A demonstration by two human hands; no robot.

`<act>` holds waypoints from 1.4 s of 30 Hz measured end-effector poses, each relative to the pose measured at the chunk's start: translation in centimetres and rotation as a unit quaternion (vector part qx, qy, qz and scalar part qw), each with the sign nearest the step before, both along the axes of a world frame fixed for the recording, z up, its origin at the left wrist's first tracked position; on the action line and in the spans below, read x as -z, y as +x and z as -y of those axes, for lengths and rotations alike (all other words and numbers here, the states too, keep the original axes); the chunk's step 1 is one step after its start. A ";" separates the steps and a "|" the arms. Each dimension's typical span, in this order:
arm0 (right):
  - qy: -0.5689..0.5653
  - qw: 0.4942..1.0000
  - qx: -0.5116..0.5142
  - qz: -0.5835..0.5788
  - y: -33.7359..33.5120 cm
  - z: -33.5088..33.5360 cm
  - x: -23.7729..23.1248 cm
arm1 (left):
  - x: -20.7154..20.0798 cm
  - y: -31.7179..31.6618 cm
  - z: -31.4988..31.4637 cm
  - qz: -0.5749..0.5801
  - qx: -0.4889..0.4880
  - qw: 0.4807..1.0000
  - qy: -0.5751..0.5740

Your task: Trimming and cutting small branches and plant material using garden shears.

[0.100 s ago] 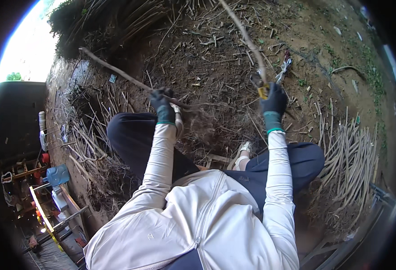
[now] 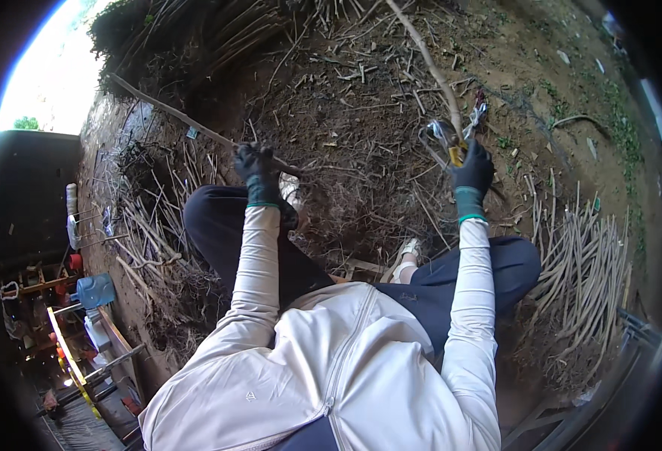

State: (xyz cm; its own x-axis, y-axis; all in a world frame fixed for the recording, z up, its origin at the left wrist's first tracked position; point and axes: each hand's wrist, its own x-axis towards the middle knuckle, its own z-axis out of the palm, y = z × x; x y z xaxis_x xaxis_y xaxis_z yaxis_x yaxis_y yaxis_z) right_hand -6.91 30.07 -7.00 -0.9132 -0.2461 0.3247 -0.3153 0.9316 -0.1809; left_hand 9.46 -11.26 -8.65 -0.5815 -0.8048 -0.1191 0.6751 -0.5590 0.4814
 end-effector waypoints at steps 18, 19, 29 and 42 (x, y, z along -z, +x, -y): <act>-0.272 0.909 -0.312 0.049 13.1 8.1 -5.1 | -10.6 0.3 -6.6 0.001 0.128 0.991 0.033; -0.282 0.901 -0.322 0.064 13.2 8.3 -5.8 | -10.4 0.3 -7.1 -0.006 0.136 0.990 0.040; -0.317 0.913 -0.208 0.149 15.9 5.0 -5.4 | -10.7 -0.1 -9.0 0.005 0.201 0.977 0.067; -0.360 0.883 -0.095 0.286 17.0 -2.0 -1.2 | -12.2 -1.4 -8.5 0.022 0.164 0.969 -0.182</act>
